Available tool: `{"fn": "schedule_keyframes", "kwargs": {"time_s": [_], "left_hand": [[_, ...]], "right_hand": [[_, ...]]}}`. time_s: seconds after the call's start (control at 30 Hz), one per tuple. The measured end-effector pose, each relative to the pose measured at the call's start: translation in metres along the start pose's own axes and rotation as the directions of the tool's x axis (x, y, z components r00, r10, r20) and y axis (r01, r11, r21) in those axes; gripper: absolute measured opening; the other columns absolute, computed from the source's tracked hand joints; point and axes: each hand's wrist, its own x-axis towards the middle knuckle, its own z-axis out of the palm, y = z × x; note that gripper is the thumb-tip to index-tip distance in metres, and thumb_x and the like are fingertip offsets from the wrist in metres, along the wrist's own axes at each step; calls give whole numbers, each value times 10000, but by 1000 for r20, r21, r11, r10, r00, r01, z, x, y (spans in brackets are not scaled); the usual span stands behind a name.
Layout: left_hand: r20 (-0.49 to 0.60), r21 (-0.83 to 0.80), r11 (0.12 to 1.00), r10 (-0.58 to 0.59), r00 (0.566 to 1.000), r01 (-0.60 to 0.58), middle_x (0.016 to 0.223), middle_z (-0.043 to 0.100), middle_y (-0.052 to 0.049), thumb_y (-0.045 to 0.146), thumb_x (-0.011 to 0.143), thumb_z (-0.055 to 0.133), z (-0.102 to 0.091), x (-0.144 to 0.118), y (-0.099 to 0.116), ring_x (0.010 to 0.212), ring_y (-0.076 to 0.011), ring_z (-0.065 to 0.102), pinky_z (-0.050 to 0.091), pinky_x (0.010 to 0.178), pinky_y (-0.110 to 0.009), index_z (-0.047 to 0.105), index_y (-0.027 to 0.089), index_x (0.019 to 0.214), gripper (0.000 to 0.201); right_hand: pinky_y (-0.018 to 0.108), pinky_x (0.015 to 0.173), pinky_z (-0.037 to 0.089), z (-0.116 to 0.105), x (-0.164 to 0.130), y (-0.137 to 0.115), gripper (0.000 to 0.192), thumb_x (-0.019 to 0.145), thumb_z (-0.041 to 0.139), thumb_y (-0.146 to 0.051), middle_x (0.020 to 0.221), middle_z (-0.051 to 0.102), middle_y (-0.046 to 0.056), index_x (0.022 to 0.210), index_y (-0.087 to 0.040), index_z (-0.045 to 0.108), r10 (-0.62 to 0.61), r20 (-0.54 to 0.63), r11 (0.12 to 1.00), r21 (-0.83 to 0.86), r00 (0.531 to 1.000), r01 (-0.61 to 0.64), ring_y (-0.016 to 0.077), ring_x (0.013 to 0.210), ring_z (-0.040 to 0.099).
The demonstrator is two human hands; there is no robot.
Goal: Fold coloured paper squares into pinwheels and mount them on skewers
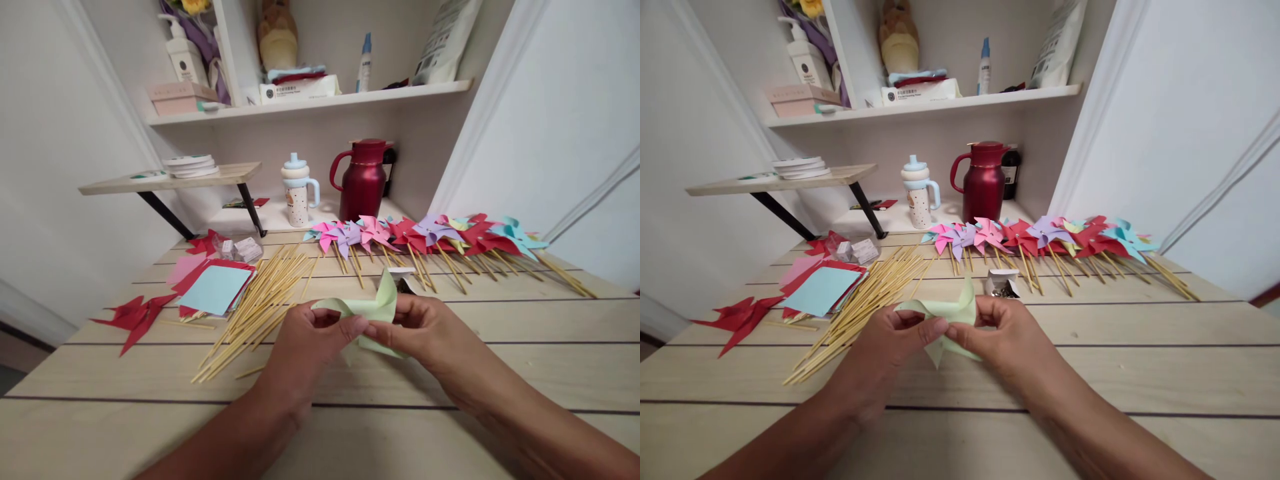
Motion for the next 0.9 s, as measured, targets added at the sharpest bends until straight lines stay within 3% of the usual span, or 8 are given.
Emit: {"fn": "schedule_keyframes", "kwargs": {"time_s": [0.23, 0.4, 0.6, 0.9], "left_hand": [[-58, 73, 997, -5, 998, 9, 909, 771, -117, 397, 641, 824, 0, 1, -2, 842, -248, 692, 490, 758, -328, 759, 134, 840, 337], [-105, 103, 995, -1, 994, 12, 835, 768, -110, 402, 630, 828, -1, 0, -2, 777, -236, 685, 480, 706, -313, 764, 141, 770, 304], [-95, 2, 1000, 7, 995, -7, 733, 741, -78, 394, 639, 826, -2, 4, -7, 644, -172, 629, 443, 615, -269, 762, 144, 717, 270], [-110, -244, 967, 45, 993, -71, 728, 729, -88, 353, 652, 823, 4, 12, -14, 648, -173, 629, 466, 647, -281, 753, 115, 726, 259]], "right_hand": [[372, 772, 530, -2, 3, 3, 263, 636, 840, -440, 775, 748, 37, 753, -227, 739, 33, 22, 999, -23, 999, -32, 236, 767, 680], [372, 802, 525, -3, 4, 7, 272, 672, 826, -434, 875, 764, 41, 851, -239, 765, 19, 53, 1000, 15, 998, -20, 236, 826, 690], [364, 771, 510, -1, 4, 11, 223, 710, 793, -440, 731, 704, 16, 743, -232, 719, 20, 13, 1000, -3, 1000, -20, 227, 792, 658], [348, 829, 492, 3, 2, 8, 391, 843, 618, -584, 908, 733, 53, 927, -225, 747, -6, -40, 996, 88, 999, 9, 239, 887, 634]]}}
